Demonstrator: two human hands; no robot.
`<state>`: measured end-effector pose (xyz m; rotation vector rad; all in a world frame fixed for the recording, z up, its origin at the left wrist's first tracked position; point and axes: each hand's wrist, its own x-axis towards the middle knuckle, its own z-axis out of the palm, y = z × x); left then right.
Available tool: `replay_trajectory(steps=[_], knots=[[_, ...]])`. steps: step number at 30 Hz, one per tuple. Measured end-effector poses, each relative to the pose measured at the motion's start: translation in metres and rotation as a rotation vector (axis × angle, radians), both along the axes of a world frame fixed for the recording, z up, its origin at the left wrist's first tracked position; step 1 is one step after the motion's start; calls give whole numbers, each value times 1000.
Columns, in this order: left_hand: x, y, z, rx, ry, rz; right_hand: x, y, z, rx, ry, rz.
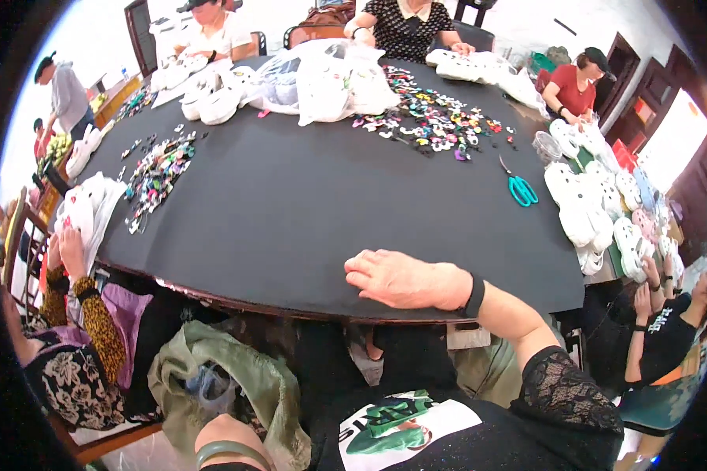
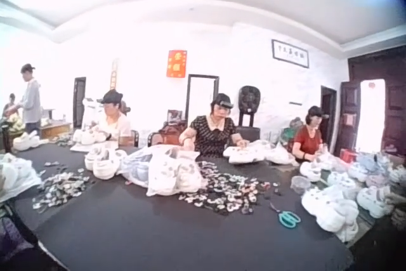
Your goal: Applying decorative charms to foam clogs and packaging them in bags.
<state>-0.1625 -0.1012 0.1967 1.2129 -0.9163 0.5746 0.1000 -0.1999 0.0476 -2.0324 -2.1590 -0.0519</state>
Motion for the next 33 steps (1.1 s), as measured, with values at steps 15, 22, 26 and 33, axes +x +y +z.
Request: replay_trajectory(steps=[15,22,26,33], knots=[[13,22,22,-167,-33,-36,41,11,3,-9,560,240],[71,-15,-5,7,-184,-228,73,-8,12,-182,1155,8],[82,12,9,48,277,-486,77,-4,-1,-177,1176,21],[94,10,8,43,322,-419,80,-1,-3,-144,1110,51]])
